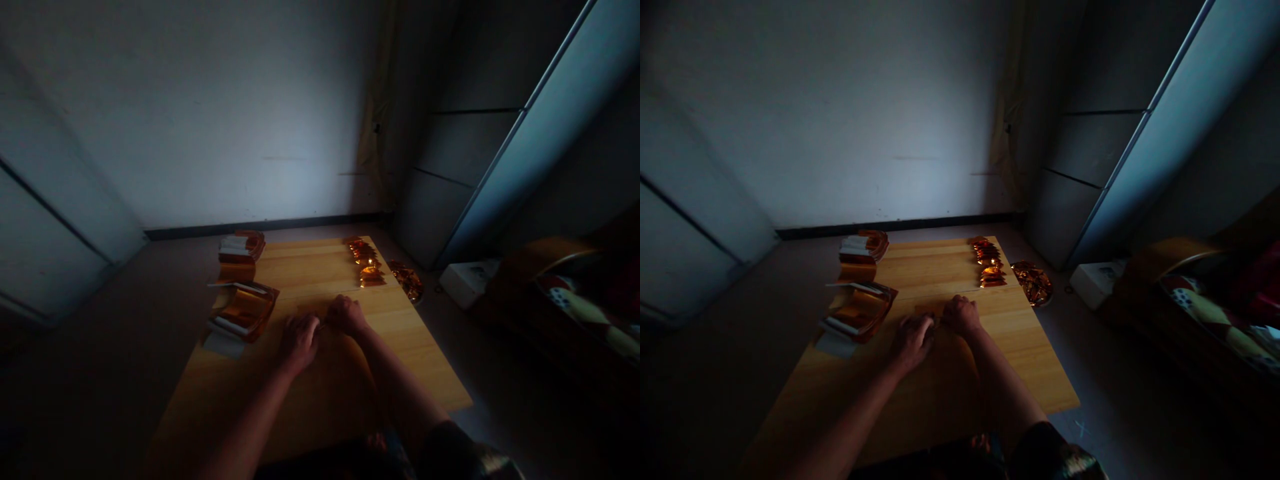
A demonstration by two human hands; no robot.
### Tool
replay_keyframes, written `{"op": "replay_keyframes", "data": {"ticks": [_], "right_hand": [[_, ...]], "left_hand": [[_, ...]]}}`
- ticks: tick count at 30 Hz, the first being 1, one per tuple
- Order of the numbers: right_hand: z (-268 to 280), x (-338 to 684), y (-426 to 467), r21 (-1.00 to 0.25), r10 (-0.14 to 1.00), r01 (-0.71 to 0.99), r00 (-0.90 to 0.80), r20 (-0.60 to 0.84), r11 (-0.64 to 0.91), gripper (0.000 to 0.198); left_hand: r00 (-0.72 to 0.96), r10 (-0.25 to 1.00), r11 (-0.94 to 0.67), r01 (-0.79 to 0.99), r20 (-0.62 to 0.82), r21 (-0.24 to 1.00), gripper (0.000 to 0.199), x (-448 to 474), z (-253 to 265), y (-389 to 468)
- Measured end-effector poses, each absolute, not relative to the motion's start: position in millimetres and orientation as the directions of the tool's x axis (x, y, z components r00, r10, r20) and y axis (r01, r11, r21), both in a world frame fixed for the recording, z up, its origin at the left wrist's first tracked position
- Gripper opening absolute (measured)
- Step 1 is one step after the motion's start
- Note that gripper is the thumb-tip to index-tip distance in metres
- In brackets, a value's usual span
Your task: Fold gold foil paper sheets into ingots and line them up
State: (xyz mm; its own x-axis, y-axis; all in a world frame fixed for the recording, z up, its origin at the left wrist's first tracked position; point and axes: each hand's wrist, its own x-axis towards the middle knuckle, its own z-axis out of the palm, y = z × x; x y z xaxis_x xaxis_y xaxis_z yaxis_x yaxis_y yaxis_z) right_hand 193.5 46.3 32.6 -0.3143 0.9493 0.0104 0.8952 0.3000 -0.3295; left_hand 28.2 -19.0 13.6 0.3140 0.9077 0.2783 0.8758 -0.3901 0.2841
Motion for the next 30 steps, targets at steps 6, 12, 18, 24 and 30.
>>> {"op": "replay_keyframes", "data": {"ticks": [6,12,18,24,30], "right_hand": [[30.7,192.2,47.2,-0.284,0.953,0.914,-0.303,0.003,0.291,0.017],[29.8,192.5,46.5,-0.330,0.953,0.897,-0.301,0.029,0.294,0.013],[31.6,194.1,48.2,-0.430,0.959,0.863,-0.281,0.024,0.264,0.010],[30.6,200.7,52.3,-0.518,0.953,0.814,-0.302,0.008,0.262,0.016],[35.5,188.3,47.9,-0.414,0.971,0.884,-0.240,-0.001,0.218,0.022]], "left_hand": [[0.354,0.876,-0.440,0.864,0.326,0.244,0.033,27.7,13.0,-19.4],[0.369,0.876,-0.451,0.854,0.311,0.259,0.033,27.2,14.5,-19.6],[0.334,0.897,-0.414,0.865,0.288,0.284,0.034,27.3,12.1,-18.6],[0.341,0.906,-0.408,0.862,0.252,0.300,0.029,25.9,13.3,-17.5],[0.325,0.911,-0.397,0.859,0.254,0.323,0.030,25.1,8.7,-16.3]]}}
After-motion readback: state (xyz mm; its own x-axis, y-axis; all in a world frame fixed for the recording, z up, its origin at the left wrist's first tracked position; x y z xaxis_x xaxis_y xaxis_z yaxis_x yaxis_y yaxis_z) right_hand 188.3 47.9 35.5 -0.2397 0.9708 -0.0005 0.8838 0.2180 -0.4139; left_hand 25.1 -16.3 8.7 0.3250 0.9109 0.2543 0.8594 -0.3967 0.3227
